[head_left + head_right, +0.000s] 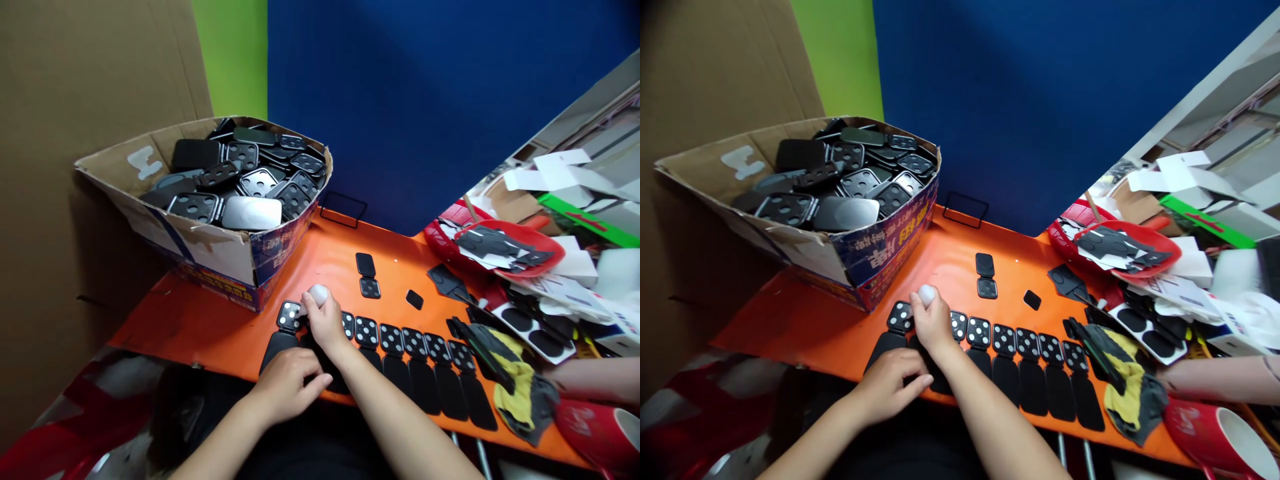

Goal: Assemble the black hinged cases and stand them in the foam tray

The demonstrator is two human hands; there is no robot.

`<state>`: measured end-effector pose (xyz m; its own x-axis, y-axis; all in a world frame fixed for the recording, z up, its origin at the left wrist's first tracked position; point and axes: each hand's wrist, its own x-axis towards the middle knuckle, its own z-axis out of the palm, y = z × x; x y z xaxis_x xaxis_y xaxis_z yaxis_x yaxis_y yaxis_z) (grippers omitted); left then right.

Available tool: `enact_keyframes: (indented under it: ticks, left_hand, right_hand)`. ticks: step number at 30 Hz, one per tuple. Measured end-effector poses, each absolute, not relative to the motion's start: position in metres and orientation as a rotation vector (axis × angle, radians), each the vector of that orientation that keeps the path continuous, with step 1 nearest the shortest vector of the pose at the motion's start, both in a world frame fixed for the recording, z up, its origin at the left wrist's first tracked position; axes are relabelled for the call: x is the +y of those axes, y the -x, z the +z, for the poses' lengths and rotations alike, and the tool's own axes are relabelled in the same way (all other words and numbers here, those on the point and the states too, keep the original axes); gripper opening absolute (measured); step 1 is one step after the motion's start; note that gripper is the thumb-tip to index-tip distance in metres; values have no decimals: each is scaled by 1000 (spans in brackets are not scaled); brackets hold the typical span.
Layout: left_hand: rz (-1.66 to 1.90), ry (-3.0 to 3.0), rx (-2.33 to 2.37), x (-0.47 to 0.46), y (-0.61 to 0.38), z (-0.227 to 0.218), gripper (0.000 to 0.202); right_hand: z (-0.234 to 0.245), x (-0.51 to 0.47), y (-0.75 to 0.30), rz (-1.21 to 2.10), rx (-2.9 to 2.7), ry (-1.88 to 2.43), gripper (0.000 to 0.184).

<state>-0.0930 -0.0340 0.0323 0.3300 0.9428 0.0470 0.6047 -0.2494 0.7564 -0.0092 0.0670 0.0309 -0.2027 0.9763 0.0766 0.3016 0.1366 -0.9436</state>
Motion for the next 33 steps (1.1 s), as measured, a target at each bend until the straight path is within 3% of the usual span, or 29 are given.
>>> enact_keyframes:
  ticks: [12,19,26,33]
  left_hand:
    - [678,-1933,1376,-34,93,32,25]
    - [693,-1921,1347,-34,93,35,28]
    - [670,-1959,1286,-28,97,25,28]
    - [754,-1932,1337,-25,95,21,30]
  right_hand:
    - [24,78,24,1177,-1537,1211,25]
    - [44,85,6,1578,-875,1199,36]
    - [67,123,-103,1625,-403,1084,9]
    - [66,168,-240,1438,-396,1248,25]
